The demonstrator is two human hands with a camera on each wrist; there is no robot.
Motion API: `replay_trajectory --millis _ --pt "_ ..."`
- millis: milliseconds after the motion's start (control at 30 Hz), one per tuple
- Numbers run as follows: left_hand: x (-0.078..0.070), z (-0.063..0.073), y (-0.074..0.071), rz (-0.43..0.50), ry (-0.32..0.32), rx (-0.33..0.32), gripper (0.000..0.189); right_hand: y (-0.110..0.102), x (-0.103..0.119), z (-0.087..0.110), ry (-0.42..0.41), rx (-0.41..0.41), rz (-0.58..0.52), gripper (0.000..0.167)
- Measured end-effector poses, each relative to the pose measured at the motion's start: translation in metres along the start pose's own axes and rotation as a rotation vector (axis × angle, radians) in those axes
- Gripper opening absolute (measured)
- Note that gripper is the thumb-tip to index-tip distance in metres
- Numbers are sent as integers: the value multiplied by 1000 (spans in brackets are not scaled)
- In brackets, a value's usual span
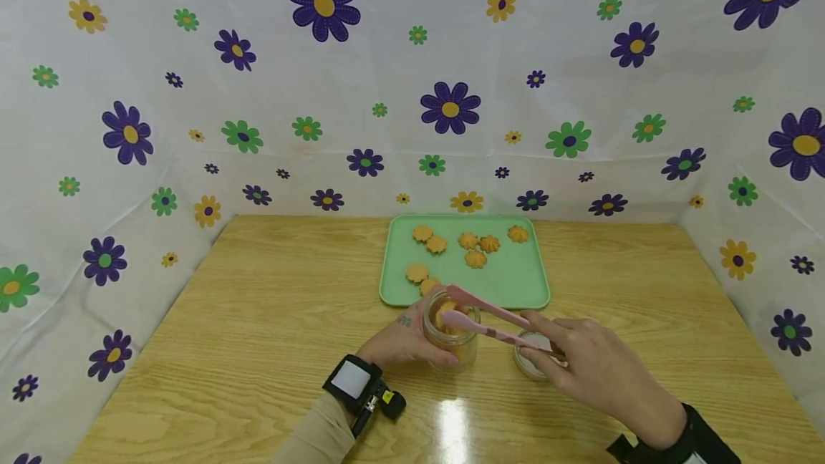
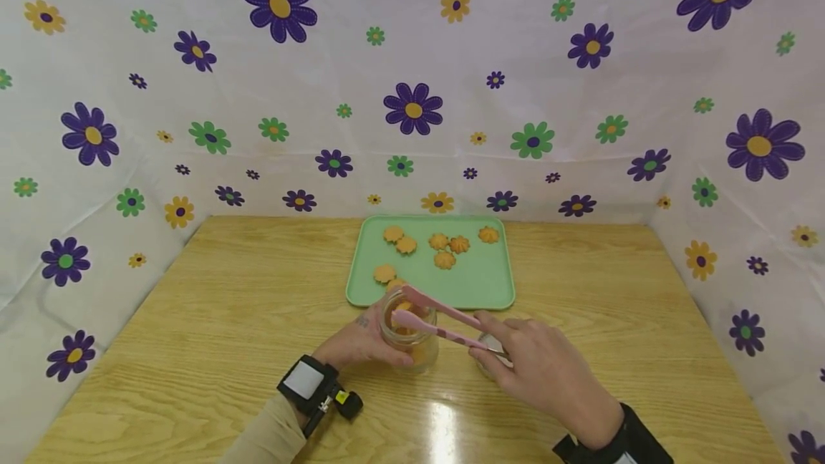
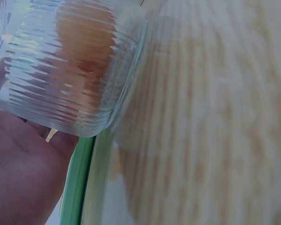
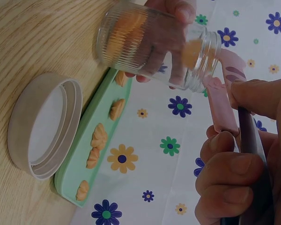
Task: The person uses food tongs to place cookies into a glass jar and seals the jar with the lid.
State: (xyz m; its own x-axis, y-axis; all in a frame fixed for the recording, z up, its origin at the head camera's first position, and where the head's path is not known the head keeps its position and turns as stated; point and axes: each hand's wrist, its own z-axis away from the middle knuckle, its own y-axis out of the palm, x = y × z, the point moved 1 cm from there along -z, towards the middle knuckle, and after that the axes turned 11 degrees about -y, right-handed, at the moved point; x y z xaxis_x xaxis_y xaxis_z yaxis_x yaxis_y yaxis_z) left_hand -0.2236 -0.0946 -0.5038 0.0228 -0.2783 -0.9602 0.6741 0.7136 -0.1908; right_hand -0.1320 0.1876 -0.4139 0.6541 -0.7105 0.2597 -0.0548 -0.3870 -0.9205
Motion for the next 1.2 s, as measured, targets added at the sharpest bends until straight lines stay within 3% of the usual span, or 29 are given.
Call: replay_trajectory --millis 400,600,967,1200 --pt "0 1 0 5 2 9 102 1 -2 -1 -5 -44 -45 40" --pt "1 -1 -2 -8 70 33 91 -1 -11 -8 -15 -122 -98 39" --pt "4 -3 -1 17 105 49 91 8 -35 -20 43 -97 -133 42" --pt "2 -3 0 38 101 50 89 11 -45 -37 52 -45 -83 45"
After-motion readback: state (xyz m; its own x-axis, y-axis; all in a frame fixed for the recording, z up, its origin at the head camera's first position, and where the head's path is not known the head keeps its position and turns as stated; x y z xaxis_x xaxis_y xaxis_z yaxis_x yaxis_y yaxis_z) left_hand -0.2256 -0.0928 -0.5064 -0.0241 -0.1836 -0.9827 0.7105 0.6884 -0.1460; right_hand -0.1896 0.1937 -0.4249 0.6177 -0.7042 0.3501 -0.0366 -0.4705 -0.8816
